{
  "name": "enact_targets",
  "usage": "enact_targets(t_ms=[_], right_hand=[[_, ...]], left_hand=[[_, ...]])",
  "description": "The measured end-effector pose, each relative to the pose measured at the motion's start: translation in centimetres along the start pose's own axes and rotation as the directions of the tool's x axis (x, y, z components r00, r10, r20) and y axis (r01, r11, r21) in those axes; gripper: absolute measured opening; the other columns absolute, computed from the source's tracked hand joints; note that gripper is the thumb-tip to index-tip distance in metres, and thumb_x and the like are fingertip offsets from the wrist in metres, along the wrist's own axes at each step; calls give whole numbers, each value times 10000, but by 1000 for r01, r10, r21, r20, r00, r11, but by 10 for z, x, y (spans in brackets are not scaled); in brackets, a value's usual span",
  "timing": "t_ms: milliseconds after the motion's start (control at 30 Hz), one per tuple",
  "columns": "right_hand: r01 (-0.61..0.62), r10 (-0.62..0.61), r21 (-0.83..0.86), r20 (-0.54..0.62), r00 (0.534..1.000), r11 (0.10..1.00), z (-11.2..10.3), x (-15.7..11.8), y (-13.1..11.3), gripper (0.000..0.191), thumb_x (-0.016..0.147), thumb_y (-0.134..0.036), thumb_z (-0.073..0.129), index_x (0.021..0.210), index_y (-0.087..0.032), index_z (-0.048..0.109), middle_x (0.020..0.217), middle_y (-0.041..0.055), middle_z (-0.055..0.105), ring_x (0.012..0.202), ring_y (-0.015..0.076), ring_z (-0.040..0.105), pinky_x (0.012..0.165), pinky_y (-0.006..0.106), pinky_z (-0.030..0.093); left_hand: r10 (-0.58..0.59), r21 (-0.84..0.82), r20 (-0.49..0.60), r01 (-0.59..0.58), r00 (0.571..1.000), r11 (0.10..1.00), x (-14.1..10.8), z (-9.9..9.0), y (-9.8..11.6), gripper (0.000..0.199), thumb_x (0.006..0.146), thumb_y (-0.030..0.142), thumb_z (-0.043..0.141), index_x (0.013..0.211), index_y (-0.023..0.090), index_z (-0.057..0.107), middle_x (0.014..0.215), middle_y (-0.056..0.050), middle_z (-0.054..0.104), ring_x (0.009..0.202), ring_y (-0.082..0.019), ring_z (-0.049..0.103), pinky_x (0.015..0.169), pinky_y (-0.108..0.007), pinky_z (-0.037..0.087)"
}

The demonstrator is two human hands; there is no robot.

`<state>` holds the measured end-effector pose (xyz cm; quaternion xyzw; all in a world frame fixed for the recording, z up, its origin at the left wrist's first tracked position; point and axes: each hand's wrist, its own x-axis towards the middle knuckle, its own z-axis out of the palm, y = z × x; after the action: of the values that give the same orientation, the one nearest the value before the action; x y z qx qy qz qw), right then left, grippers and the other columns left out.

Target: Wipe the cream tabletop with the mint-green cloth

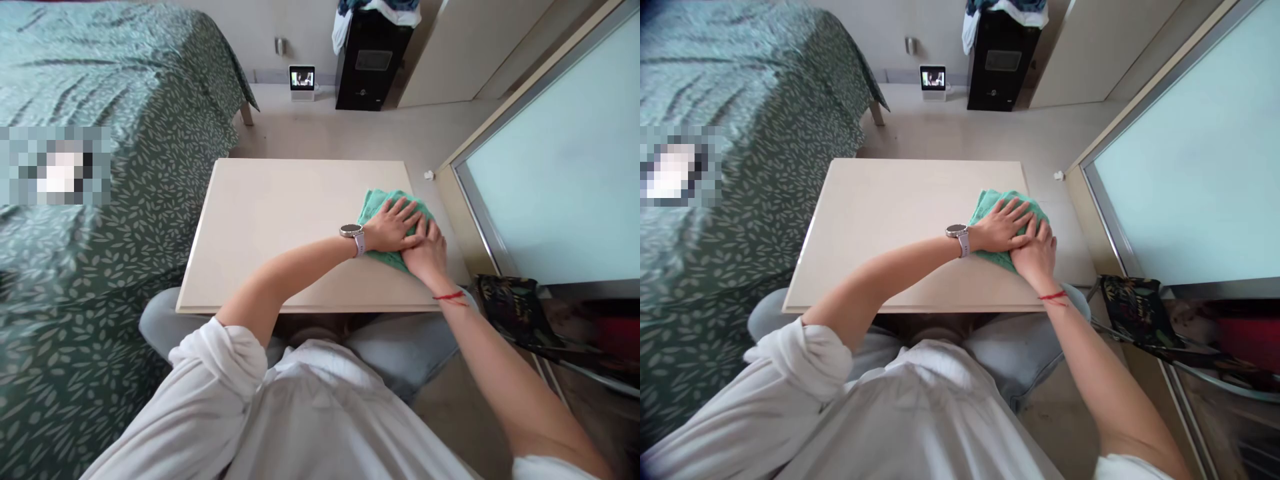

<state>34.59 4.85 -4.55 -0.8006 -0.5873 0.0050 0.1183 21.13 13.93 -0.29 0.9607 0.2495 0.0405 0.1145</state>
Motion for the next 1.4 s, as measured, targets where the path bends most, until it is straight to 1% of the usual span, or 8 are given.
enact_targets(t_ms=[133, 367, 633, 833, 1000, 1167, 1267, 1400], right_hand=[[-14, 11, -97, -30, 999, 995, 10, -5, -13, 726, 1076, -351, 439, 1749, -79, 430, 1764, 329, 473, 1655, 495, 439, 1261, 751, 441], [211, -213, 27, 121, 970, 977, 16, 88, -110, 747, 1113, -377, 430, 1800, -85, 396, 1880, 288, 331, 1750, 460, 296, 1379, 737, 268], [429, -473, 219, 222, 853, 876, 25, 94, -295, 761, 1120, -274, 386, 1819, 13, 308, 1921, 288, 209, 1800, 441, 171, 1439, 702, 86], [591, -685, 364, 230, 692, 720, 35, 56, -382, 763, 1103, -291, 448, 1820, -50, 348, 1933, 253, 187, 1812, 414, 149, 1452, 706, 31], [720, -822, 400, 220, 525, 567, 35, 21, -389, 730, 1104, -279, 478, 1808, -102, 399, 1946, 220, 166, 1822, 377, 122, 1471, 643, 39], [732, -849, 435, 199, 489, 524, 32, 10, -357, 718, 1109, -259, 465, 1808, -104, 403, 1939, 195, 227, 1819, 360, 152, 1475, 623, 55], [710, -834, 446, 195, 516, 544, 27, 18, -321, 726, 1104, -253, 456, 1807, -83, 400, 1937, 205, 228, 1817, 367, 157, 1471, 638, 53], [663, -760, 381, 223, 610, 644, 17, 40, -247, 745, 1103, -274, 450, 1817, -70, 381, 1938, 214, 215, 1818, 376, 146, 1469, 645, 57]], left_hand=[[5, -12, 54, -5, 999, 1000, -16, -8, -5, 766, 1193, 518, 365, 1815, 70, 369, 1901, -192, 270, 1797, -387, 209, 1457, -611, 189], [-355, -52, -54, 353, 933, 934, -45, -40, -86, 692, 1188, 386, 350, 1790, 50, 418, 1896, -203, 293, 1793, -372, 229, 1464, -562, 180], [-665, -99, -119, 657, 738, 747, -178, -74, -178, 669, 1185, 347, 289, 1798, 92, 371, 1930, -142, 235, 1810, -304, 172, 1473, -548, 141], [-822, -121, -128, 814, 555, 568, -280, -78, -187, 689, 1161, 400, 291, 1808, 163, 320, 1942, -160, 171, 1815, -362, 136, 1414, -723, 208], [-893, -176, -161, 878, 421, 445, -322, -61, -154, 707, 1146, 460, 301, 1811, 220, 282, 1928, -161, 236, 1798, -413, 182, 1349, -748, 360], [-927, -97, -177, 931, 331, 351, -303, -57, -113, 736, 1140, 449, 255, 1776, 91, 347, 1911, -271, 191, 1772, -526, 189, 1305, -851, 322], [-916, -60, -133, 920, 378, 388, -269, -58, -95, 765, 1138, 433, 245, 1791, 43, 328, 1915, -271, 171, 1782, -533, 128, 1345, -858, 232], [-855, -21, -74, 857, 513, 515, -202, -54, -74, 785, 1152, 426, 247, 1814, 5, 291, 1926, -259, 131, 1795, -502, 91, 1393, -802, 183]])
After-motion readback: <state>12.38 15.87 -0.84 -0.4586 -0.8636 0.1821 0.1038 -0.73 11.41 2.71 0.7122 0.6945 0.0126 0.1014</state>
